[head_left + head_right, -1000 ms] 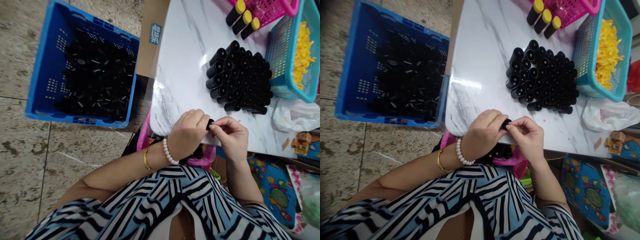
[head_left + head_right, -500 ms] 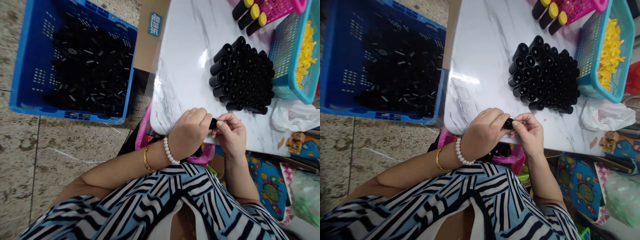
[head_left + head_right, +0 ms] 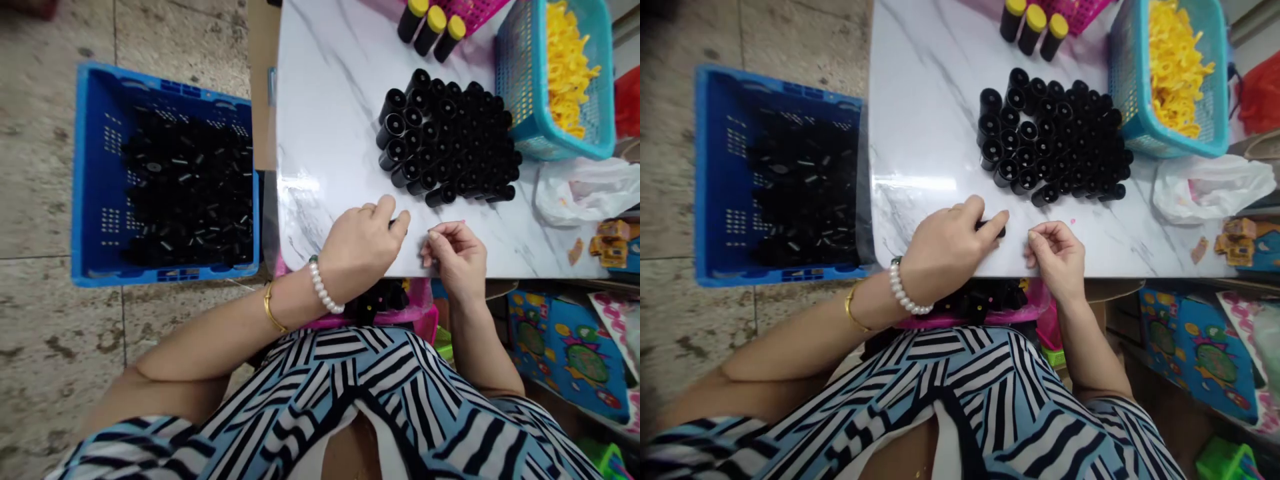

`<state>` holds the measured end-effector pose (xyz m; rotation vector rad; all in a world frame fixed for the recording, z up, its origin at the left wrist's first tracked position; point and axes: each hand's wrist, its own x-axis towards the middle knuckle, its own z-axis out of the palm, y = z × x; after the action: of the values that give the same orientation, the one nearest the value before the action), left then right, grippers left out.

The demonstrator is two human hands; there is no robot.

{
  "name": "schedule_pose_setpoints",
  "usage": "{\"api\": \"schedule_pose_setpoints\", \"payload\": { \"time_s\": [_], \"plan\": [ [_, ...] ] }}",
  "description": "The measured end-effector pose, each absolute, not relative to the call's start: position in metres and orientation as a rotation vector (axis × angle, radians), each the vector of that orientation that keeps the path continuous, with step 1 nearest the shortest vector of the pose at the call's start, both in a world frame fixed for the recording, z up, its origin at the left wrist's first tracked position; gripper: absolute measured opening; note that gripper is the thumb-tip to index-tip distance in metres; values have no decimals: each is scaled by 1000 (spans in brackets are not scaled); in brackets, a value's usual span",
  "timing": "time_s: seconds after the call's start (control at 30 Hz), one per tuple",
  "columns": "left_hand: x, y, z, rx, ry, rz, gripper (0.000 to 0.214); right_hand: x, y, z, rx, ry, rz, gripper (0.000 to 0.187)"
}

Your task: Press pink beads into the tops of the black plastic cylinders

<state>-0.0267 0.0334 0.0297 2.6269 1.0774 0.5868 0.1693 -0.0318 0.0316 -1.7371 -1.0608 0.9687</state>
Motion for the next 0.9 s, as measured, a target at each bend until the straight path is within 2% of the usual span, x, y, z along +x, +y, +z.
{"api": "schedule_pose_setpoints", "payload": {
  "time_s": [0.17, 0.3, 0.37, 0.57, 0.7, 0.9],
  "plan": [
    [9, 56, 61, 2790, 875, 205, 18, 172, -33, 26, -1877, -1327, 739, 15],
    [8, 65, 66, 2854, 850, 166, 14, 179, -43, 20, -1920, -1373, 579, 16],
    [-8, 64, 59, 2826, 893, 244, 10, 183, -50, 17, -1898, -1299, 599, 17],
    [-47, 25, 16, 2222, 976, 844, 34, 184, -51, 20, -1858, -1347, 577, 14],
    [-46, 6, 2, 2074, 1068, 999, 38, 170, -31, 24, -1808, -1625, 401, 11],
    [-46, 10, 0, 2216, 991, 1061, 37, 154, -6, 21, -1779, -1846, 264, 8]
  ]
}}
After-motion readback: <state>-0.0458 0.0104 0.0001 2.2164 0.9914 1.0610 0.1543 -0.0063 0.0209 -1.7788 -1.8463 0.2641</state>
